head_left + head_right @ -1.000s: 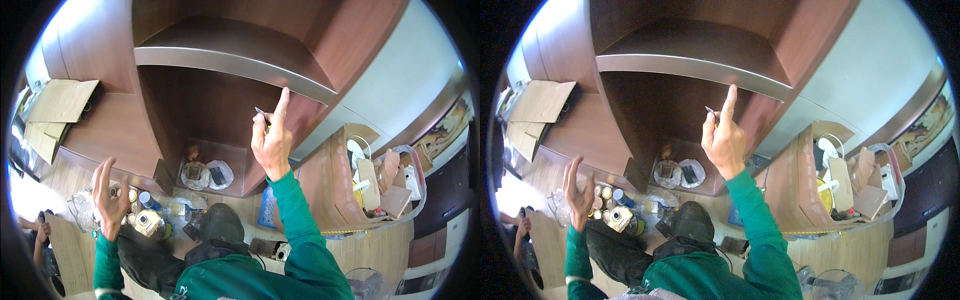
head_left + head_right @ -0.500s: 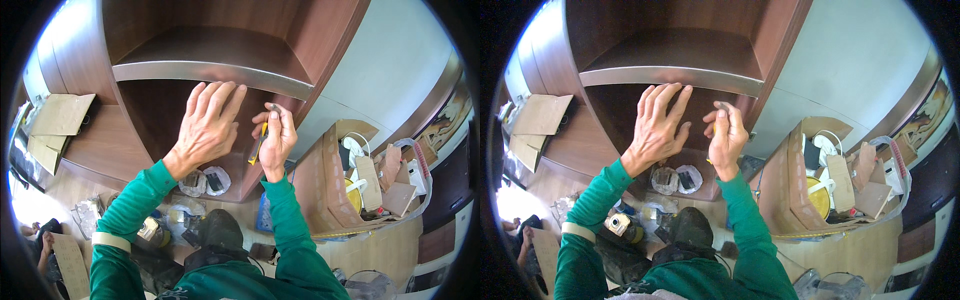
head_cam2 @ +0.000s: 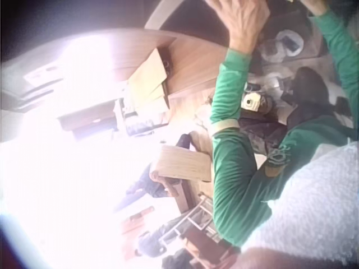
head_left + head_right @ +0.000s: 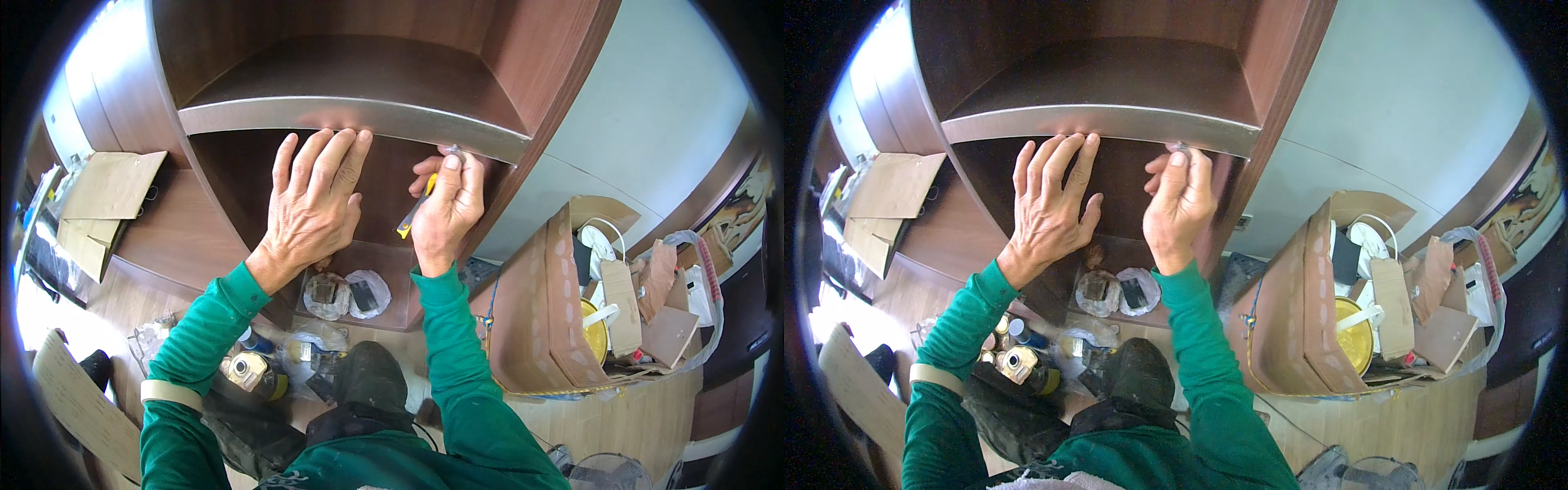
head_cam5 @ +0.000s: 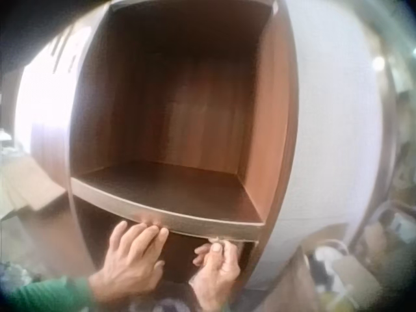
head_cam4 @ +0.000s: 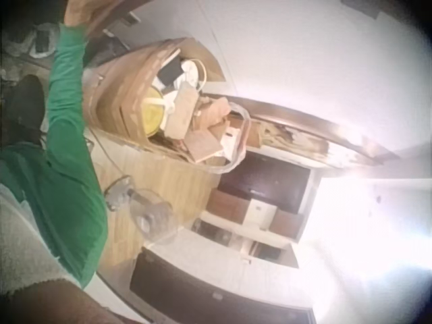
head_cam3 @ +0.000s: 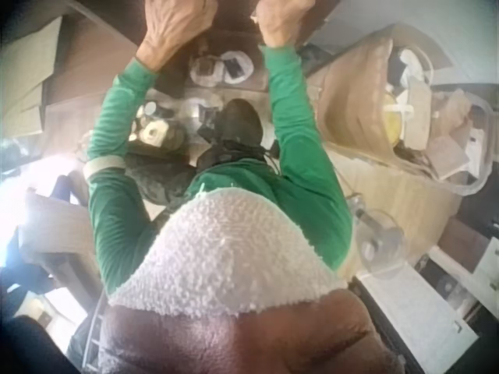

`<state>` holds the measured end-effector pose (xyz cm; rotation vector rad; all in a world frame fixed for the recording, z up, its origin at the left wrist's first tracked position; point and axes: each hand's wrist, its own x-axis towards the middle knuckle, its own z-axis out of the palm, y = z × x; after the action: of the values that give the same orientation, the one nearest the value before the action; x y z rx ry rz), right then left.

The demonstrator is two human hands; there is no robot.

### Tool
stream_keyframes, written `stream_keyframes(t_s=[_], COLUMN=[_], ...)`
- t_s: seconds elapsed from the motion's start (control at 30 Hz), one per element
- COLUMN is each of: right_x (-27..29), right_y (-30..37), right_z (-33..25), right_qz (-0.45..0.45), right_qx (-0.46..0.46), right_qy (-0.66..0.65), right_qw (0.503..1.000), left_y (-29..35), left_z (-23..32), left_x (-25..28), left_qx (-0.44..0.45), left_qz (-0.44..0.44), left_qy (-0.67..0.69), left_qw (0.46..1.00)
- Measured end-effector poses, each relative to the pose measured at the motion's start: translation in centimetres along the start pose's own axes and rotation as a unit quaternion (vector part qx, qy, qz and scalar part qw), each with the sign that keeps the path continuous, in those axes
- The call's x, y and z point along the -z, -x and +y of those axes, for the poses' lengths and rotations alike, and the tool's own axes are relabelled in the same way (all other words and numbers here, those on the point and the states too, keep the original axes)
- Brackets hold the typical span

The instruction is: The person uses a utility knife to trim the edge of a wooden cabinet shelf. They repeatedly scrape and cut along the curved edge, occasionally pausing to adjust the blade or reposition their hands.

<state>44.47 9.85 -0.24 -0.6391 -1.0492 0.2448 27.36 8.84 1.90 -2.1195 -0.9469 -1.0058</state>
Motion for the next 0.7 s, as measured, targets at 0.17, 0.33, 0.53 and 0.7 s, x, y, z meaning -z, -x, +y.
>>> stream_keyframes(t_s=[0.17,0.33,0.53,0.7], right_x=[-0.5,-0.7,-1.3,-2.3], right_y=[0.1,0.2,0.4,0.8], right_z=[0.3,0.3,0.7,0.8], right_qz=[0.001,-0.035,0.019,-0.033], right_qx=[0.011,0.027,0.03,0.045], right_qy=[0.004,0.039,0.001,0.052], right_qw=[1.0,0.998,0.999,0.997], left_y=[0.0,-0.1,-0.1,-0.1], left_z=[-0.1,0.0,-0.1,-0.5], left_x=[0.1,0.3,0.5,0.8], left_qx=[-0.001,-0.002,-0.004,-0.008], left_qz=[-0.009,-0.008,-0.01,-0.019], left_qy=[-0.001,0.001,0.004,0.006], left_qw=[1.0,1.0,1.0,1.0])
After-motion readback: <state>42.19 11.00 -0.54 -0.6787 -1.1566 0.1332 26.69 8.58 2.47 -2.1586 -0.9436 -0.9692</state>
